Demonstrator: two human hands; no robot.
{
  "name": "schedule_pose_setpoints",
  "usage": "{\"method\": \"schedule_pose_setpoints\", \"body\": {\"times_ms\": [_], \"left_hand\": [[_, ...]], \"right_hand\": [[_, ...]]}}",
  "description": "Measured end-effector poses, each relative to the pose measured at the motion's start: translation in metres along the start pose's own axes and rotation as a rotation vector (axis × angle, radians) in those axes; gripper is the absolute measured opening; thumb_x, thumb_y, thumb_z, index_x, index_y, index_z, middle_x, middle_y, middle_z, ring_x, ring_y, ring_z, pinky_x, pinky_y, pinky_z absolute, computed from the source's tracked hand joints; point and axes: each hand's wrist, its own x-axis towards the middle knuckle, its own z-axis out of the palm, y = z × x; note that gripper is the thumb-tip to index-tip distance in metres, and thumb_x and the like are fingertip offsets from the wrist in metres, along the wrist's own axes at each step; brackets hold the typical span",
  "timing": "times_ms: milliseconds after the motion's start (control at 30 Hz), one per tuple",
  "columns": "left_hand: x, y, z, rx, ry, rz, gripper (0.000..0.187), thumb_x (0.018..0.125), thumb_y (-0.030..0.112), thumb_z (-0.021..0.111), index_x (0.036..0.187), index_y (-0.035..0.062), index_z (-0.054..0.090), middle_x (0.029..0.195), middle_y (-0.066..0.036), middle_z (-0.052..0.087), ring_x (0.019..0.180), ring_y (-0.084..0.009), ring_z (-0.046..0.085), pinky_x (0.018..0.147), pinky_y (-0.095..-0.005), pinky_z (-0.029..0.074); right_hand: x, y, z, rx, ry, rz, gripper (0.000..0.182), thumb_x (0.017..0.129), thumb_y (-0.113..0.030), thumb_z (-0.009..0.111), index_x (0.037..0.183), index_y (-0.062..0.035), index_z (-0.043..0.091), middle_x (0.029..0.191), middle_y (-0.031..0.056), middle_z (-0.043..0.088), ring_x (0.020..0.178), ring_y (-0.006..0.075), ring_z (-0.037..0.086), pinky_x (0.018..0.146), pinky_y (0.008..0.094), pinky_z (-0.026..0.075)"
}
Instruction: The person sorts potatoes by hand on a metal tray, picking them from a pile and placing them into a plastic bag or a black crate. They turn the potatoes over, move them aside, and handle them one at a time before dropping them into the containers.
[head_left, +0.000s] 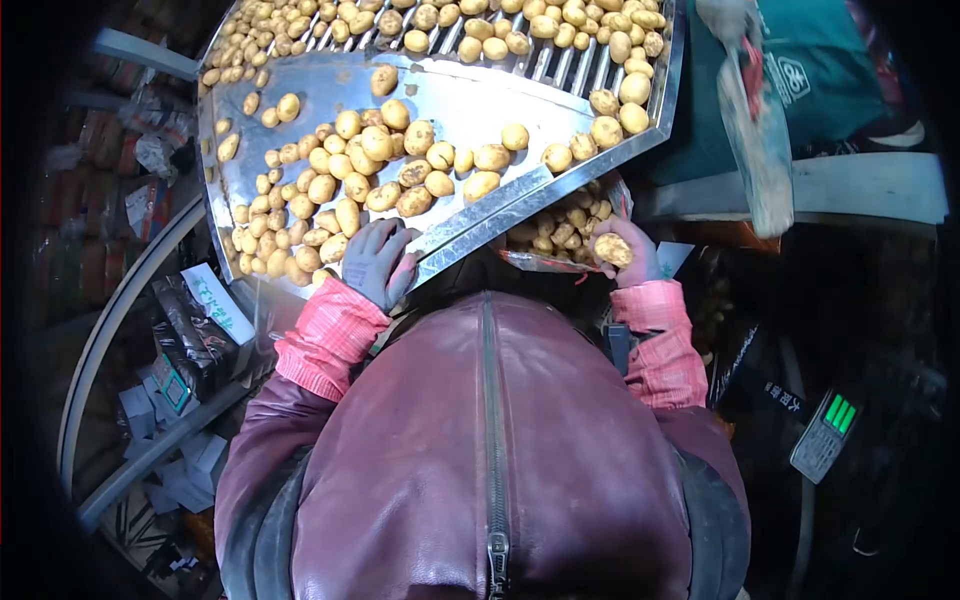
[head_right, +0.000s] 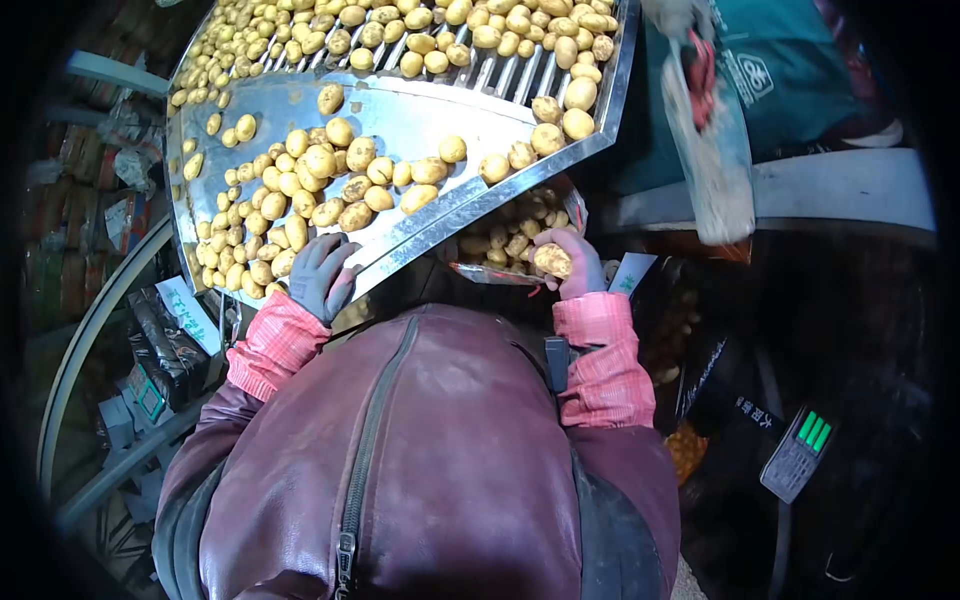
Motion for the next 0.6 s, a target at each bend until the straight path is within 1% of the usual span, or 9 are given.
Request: {"method": "schedule_pose_setpoints", "body": {"times_ms": [67,133,233,267,300,400,500,533,600], "left_hand": [[0.001,0.002,0.000,-0.008,0.002,-0.003,0.032,0.085,0.023,0.062,0.113,0.0075,0.063,0.116,-0.017,0.059,0.107,-0.0383,0.055,0.093,-0.0461,0.044],[0.002,0.003,-0.002,-0.007,0.003,0.003,0.032,0.084,0.022,0.063,0.113,0.0075,0.063,0.116,-0.017,0.059,0.107,-0.0384,0.055,0.093,-0.0463,0.044],[0.001,0.004,-0.003,0.005,0.018,0.027,0.032,0.082,0.020,0.066,0.112,0.0074,0.063,0.115,-0.017,0.059,0.106,-0.0385,0.056,0.091,-0.0461,0.045],[0.001,0.002,-0.002,0.008,0.028,0.041,0.032,0.081,0.018,0.066,0.111,0.0072,0.063,0.114,-0.017,0.059,0.106,-0.0385,0.056,0.091,-0.0460,0.046],[0.002,0.003,-0.004,0.028,0.028,0.069,0.032,0.080,0.016,0.067,0.110,0.0065,0.063,0.113,-0.017,0.059,0.105,-0.0384,0.057,0.089,-0.0453,0.047],[-0.004,-0.006,0.005,0.018,0.054,0.081,0.031,0.087,0.027,0.057,0.111,0.0077,0.062,0.107,-0.015,0.057,0.102,-0.0351,0.054,0.090,-0.0462,0.043],[-0.002,0.001,-0.001,-0.019,0.050,0.030,0.031,0.087,0.027,0.057,0.110,0.0076,0.062,0.108,-0.015,0.057,0.103,-0.0344,0.055,0.091,-0.0457,0.043],[-0.001,0.002,-0.004,-0.037,0.039,0.009,0.031,0.086,0.027,0.058,0.110,0.0076,0.062,0.108,-0.015,0.057,0.103,-0.0343,0.055,0.091,-0.0456,0.043],[-0.005,-0.005,0.006,-0.015,0.093,0.040,0.030,0.085,0.027,0.060,0.107,0.0079,0.062,0.106,-0.013,0.058,0.101,-0.0339,0.055,0.090,-0.0451,0.043]], "right_hand": [[0.021,0.040,-0.013,0.072,0.108,0.242,0.028,0.091,-0.032,0.055,0.094,-0.0049,0.061,0.081,0.0086,0.062,0.054,0.0141,0.053,0.042,0.0225,0.035],[0.048,0.083,-0.016,-0.001,0.236,0.203,0.026,0.084,-0.028,0.062,0.098,-0.0068,0.064,0.084,0.0075,0.064,0.062,0.0112,0.056,0.045,0.0233,0.042],[0.071,0.132,-0.044,0.152,0.093,0.149,0.026,0.087,-0.023,0.061,0.110,-0.0100,0.061,0.084,0.0026,0.060,0.066,0.0118,0.056,0.049,0.0261,0.047],[0.081,0.132,-0.046,0.196,0.038,0.126,0.027,0.088,-0.021,0.061,0.114,-0.0110,0.060,0.084,0.0010,0.059,0.067,0.0120,0.056,0.051,0.0270,0.048],[0.067,0.101,-0.025,0.158,0.270,0.155,0.020,0.091,-0.016,0.059,0.110,-0.0102,0.062,0.082,-0.0001,0.057,0.067,0.0112,0.057,0.052,0.0260,0.048],[0.030,0.030,0.003,0.000,0.216,-0.021,0.014,0.092,-0.013,0.060,0.103,-0.0067,0.064,0.080,-0.0002,0.060,0.068,0.0092,0.057,0.050,0.0252,0.047],[0.021,-0.040,0.029,-0.459,0.181,-0.548,0.017,0.089,-0.010,0.061,0.105,-0.0048,0.064,0.082,0.0039,0.064,0.069,0.0150,0.060,0.053,0.0284,0.047],[0.033,-0.064,0.029,-0.793,0.249,-0.874,0.019,0.085,-0.010,0.064,0.103,-0.0055,0.064,0.086,0.0092,0.066,0.073,0.0236,0.062,0.064,0.0351,0.048],[0.058,-0.106,0.038,-1.319,0.396,-1.198,0.025,0.082,-0.022,0.066,0.103,-0.0087,0.065,0.090,0.0121,0.066,0.078,0.0308,0.061,0.075,0.0421,0.046]]}}
